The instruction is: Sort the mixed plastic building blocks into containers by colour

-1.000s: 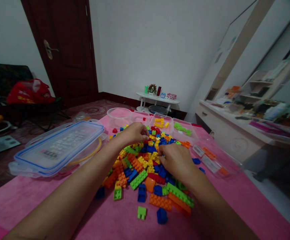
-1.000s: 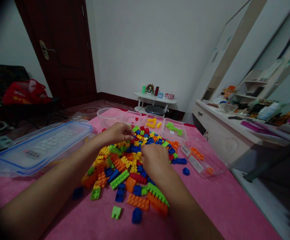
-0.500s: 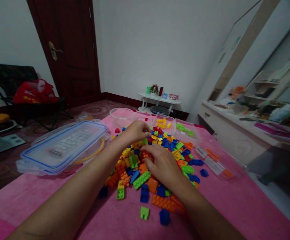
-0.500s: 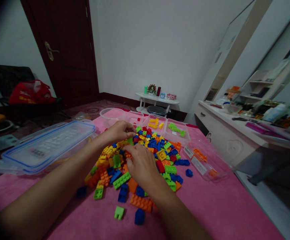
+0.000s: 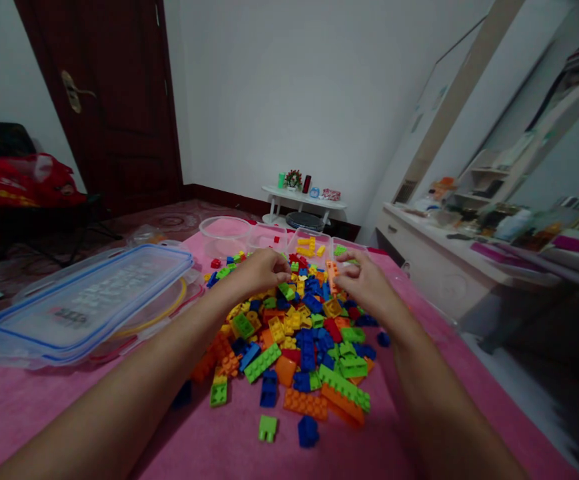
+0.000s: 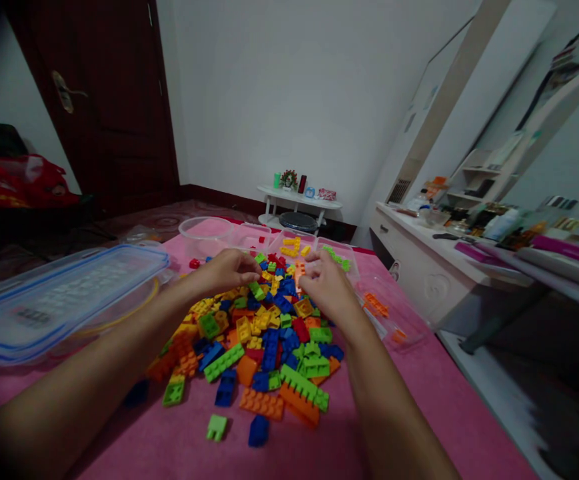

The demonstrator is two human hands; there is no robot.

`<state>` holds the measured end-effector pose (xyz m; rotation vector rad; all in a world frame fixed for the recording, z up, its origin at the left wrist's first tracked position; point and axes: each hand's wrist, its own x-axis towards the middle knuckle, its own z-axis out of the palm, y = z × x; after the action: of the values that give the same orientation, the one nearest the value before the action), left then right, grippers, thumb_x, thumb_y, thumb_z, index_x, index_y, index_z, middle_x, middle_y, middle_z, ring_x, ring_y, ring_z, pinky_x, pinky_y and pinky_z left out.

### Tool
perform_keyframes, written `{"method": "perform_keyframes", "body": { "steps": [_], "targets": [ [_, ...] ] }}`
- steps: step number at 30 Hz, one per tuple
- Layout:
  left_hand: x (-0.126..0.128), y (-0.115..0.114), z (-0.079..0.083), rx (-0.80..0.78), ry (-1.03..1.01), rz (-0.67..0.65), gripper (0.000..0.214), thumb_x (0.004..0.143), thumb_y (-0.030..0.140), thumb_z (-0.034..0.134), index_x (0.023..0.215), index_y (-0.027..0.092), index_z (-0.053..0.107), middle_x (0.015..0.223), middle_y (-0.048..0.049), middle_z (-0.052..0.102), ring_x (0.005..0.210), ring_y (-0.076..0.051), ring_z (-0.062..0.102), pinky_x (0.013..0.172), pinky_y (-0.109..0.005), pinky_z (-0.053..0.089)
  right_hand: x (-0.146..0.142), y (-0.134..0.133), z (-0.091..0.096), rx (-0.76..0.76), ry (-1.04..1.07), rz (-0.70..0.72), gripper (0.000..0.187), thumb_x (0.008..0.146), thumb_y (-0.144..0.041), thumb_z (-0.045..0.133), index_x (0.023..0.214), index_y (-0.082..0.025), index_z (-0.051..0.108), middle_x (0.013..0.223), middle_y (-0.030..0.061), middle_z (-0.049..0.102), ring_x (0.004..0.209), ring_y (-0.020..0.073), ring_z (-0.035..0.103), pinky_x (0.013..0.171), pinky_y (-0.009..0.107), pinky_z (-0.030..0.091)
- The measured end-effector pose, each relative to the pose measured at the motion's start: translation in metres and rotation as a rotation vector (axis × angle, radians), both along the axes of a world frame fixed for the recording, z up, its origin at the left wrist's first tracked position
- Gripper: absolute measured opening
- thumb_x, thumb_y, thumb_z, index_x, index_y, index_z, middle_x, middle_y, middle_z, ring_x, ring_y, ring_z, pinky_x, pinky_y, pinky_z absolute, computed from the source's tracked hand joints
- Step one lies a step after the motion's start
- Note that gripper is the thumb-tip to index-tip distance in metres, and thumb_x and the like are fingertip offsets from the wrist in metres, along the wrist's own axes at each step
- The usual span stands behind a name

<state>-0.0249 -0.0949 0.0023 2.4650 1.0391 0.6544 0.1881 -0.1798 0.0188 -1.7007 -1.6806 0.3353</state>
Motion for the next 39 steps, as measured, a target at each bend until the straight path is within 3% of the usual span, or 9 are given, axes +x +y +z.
{"method": "perform_keyframes", "body": {
  "steps": [6, 11, 13, 19, 24, 26, 32, 36, 39],
  "targets": [
    [0.010, -0.006, -0.007, 0.005, 0.001, -0.061, 0.023, 0.073, 0.023, 0.055, 0.086, 0.017, 0.072, 0.078, -0.0020, 0.072, 0.068, -0.014, 0.061, 0.060, -0.021, 0.039, 0.088, -0.003, 0.006, 0.005, -0.384, -0.670, 0.049, 0.068, -0.036, 0.057, 0.114, -0.020, 0.055, 0.086, 0.0101, 0.066, 0.081, 0.0266, 0.062, 0.065, 0.034, 0.043],
    [0.014, 0.000, -0.019, -0.008, -0.034, -0.099, 0.023, 0.073, 0.022, 0.056, 0.089, 0.017, 0.072, 0.083, -0.0022, 0.072, 0.073, -0.015, 0.063, 0.064, -0.021, 0.043, 0.129, -0.007, -0.013, -0.114, -0.468, -0.826, 0.047, 0.071, -0.041, 0.056, 0.113, -0.020, 0.062, 0.100, 0.0176, 0.065, 0.092, 0.0343, 0.061, 0.069, 0.043, 0.046],
    [0.014, 0.001, -0.021, -0.003, -0.044, -0.103, 0.023, 0.073, 0.022, 0.056, 0.089, 0.016, 0.071, 0.083, -0.0024, 0.072, 0.073, -0.015, 0.063, 0.064, -0.021, 0.043, 0.129, -0.003, -0.017, -0.078, -0.482, -0.761, 0.043, 0.071, -0.040, 0.057, 0.109, -0.021, 0.065, 0.105, 0.0159, 0.064, 0.095, 0.0325, 0.061, 0.072, 0.042, 0.047],
    [0.017, -0.009, -0.014, 0.050, -0.022, -0.129, 0.023, 0.075, 0.023, 0.058, 0.093, 0.017, 0.071, 0.090, -0.0042, 0.071, 0.081, -0.017, 0.063, 0.073, -0.025, 0.045, 0.088, 0.016, -0.026, 0.001, -0.347, -0.300, 0.027, 0.073, -0.025, 0.058, 0.096, -0.019, 0.070, 0.093, 0.0060, 0.071, 0.083, 0.0184, 0.064, 0.073, 0.027, 0.047],
    [0.030, -0.027, -0.017, 0.263, 0.057, -0.432, 0.032, 0.076, 0.017, 0.058, 0.107, 0.021, 0.067, 0.110, -0.0057, 0.066, 0.104, -0.019, 0.057, 0.094, -0.029, 0.039, 0.066, 0.021, -0.039, -0.145, -0.460, -0.176, 0.023, 0.068, -0.017, 0.057, 0.086, -0.021, 0.072, 0.087, 0.0043, 0.072, 0.077, 0.0164, 0.063, 0.066, 0.024, 0.044],
    [0.035, -0.031, -0.022, 0.331, 0.115, -0.454, 0.034, 0.075, 0.012, 0.057, 0.107, 0.021, 0.067, 0.107, -0.0062, 0.067, 0.101, -0.020, 0.058, 0.093, -0.030, 0.039, 0.065, 0.020, -0.038, -0.180, -0.481, -0.150, 0.023, 0.069, -0.016, 0.055, 0.084, -0.021, 0.072, 0.083, 0.0039, 0.071, 0.074, 0.0151, 0.063, 0.064, 0.023, 0.043],
    [0.036, -0.028, -0.025, 0.370, 0.109, -0.293, 0.026, 0.073, 0.015, 0.058, 0.096, 0.021, 0.070, 0.095, -0.0045, 0.069, 0.092, -0.020, 0.060, 0.082, -0.029, 0.044, 0.039, 0.004, -0.014, -0.244, -0.374, 0.115, 0.019, 0.070, -0.021, 0.057, 0.083, -0.017, 0.069, 0.070, 0.0017, 0.067, 0.061, 0.0128, 0.058, 0.054, 0.021, 0.039],
    [0.026, -0.016, -0.017, 0.218, -0.116, -0.071, 0.027, 0.074, 0.022, 0.059, 0.100, 0.019, 0.068, 0.098, -0.0044, 0.069, 0.089, -0.019, 0.061, 0.082, -0.028, 0.046, -0.007, -0.022, 0.004, -0.414, -0.391, 0.500, 0.033, 0.064, -0.021, 0.066, 0.098, -0.023, 0.069, 0.070, -0.0027, 0.067, 0.059, 0.0117, 0.057, 0.053, 0.020, 0.036],
    [0.021, -0.010, -0.011, 0.012, -0.282, 0.026, 0.028, 0.074, 0.024, 0.059, 0.100, 0.016, 0.067, 0.091, -0.0045, 0.069, 0.078, -0.017, 0.062, 0.073, -0.028, 0.050, -0.036, -0.036, 0.005, -0.415, -0.578, 0.543, 0.042, 0.057, -0.019, 0.073, 0.097, -0.029, 0.070, 0.070, -0.0039, 0.067, 0.063, 0.0127, 0.057, 0.055, 0.021, 0.034]
  ]
}}
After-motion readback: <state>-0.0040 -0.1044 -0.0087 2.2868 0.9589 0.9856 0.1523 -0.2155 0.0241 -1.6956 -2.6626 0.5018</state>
